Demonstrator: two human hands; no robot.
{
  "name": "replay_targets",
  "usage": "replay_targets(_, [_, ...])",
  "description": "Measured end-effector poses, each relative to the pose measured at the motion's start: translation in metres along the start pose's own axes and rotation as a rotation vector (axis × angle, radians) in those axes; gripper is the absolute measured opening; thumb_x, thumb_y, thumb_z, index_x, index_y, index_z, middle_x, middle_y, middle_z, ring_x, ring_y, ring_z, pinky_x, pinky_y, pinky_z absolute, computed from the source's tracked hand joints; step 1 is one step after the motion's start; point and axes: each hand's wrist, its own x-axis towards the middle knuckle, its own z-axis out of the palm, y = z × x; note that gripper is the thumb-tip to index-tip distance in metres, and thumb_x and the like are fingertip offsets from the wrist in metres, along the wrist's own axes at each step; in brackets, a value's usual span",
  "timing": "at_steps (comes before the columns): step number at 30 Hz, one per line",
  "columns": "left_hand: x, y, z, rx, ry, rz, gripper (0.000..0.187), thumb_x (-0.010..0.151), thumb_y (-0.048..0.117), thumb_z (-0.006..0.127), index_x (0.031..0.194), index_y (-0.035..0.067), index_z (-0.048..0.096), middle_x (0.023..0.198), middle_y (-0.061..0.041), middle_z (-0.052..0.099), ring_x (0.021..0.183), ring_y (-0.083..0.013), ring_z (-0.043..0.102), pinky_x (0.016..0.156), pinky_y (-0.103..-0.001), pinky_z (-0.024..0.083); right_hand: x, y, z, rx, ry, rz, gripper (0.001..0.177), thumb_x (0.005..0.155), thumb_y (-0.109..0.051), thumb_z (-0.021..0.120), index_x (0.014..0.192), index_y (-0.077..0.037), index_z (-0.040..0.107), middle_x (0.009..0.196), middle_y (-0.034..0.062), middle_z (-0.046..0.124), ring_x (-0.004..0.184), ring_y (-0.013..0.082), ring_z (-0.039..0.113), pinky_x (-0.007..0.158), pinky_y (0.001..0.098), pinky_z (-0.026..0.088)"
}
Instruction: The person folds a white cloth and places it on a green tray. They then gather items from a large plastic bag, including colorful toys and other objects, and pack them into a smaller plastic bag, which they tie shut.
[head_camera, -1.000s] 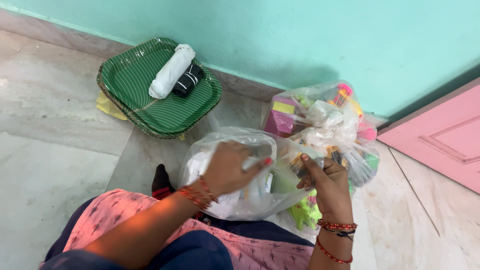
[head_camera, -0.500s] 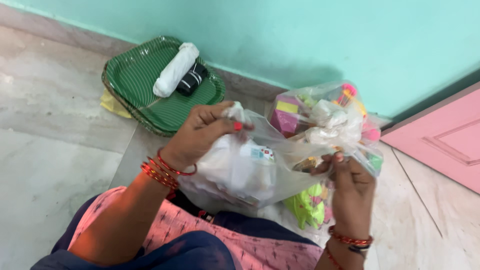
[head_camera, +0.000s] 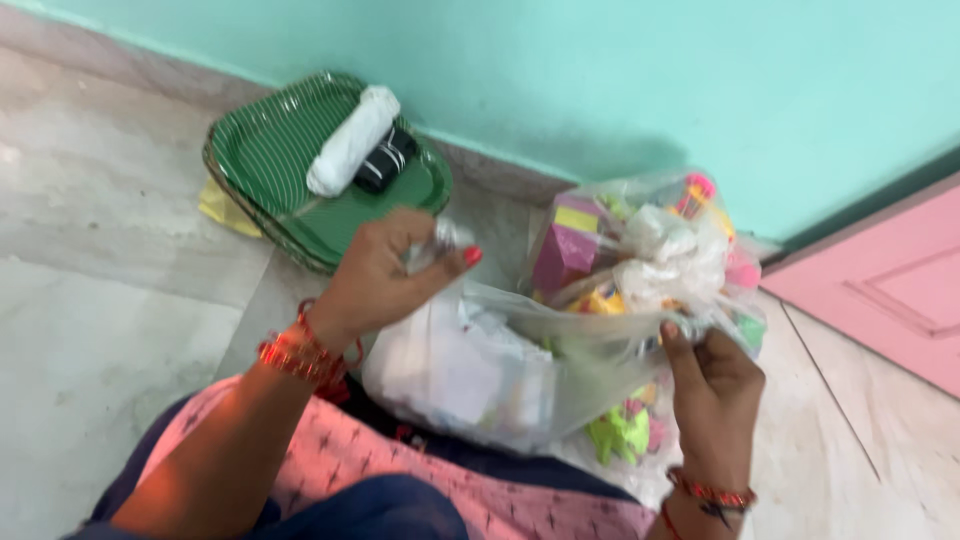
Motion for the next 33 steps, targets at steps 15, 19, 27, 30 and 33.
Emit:
replay_targets(15, [0.003,-0.044,-0.005,-0.351,-0.269,-0.248,0.023,0.093,-0.011,0.058,0.114,0.0,0.057,0.106,-0.004,0.07,0.103,-0.0088,0.072,0.086,-0.025,0.058,0.059,0.131,-0.012,0.528,-0.551,-0.028,0.087,0.071,-0.006,0.084,0.149,-0.007,0.046,0.145,0.0073,0.058,0.132,0.0222,0.055,0.107,0.0364,0.045])
replay_targets(19, [0.001,-0.051,0.0,-0.38,-0.191,-0.272,0.023,0.092,-0.012,0.059,0.111,0.001,0.057,0.104,-0.003,0.069,0.1,-0.0075,0.069,0.083,-0.025,0.056,0.055,0.149,0.006,0.165,-0.898,0.125,0.106,0.059,-0.016,0.09,0.152,-0.004,0.041,0.151,0.0123,0.054,0.139,0.0275,0.049,0.113,0.0382,0.04])
replay_targets(27, [0.0,-0.063,0.002,-0.429,-0.175,-0.3,0.02,0.089,-0.011,0.061,0.103,0.003,0.059,0.097,-0.001,0.072,0.089,-0.0036,0.068,0.075,-0.021,0.055,0.042,0.127,0.096,0.358,-0.404,0.194,0.064,0.087,-0.034,0.074,0.14,0.0,0.059,0.131,0.0122,0.069,0.121,0.0212,0.061,0.103,0.0326,0.047])
replay_targets(30, [0.001,-0.07,-0.006,-0.29,-0.185,-0.348,0.012,0.094,-0.005,0.072,0.101,-0.001,0.063,0.091,-0.007,0.073,0.079,-0.006,0.06,0.066,-0.025,0.047,0.044,0.129,0.098,0.391,-0.193,0.236,0.052,0.099,-0.034,0.065,0.134,0.004,0.059,0.128,0.0097,0.067,0.114,0.0171,0.061,0.099,0.0309,0.048])
replay_targets(33, [0.001,-0.078,-0.024,-0.516,-0.248,-0.436,0.019,0.09,-0.001,0.075,0.108,0.0,0.069,0.098,-0.003,0.074,0.083,-0.0046,0.066,0.075,-0.023,0.054,0.048,0.138,0.1,0.511,-0.142,0.2,0.051,0.1,-0.032,0.062,0.135,0.006,0.059,0.128,0.0093,0.066,0.112,0.0165,0.061,0.096,0.0306,0.049])
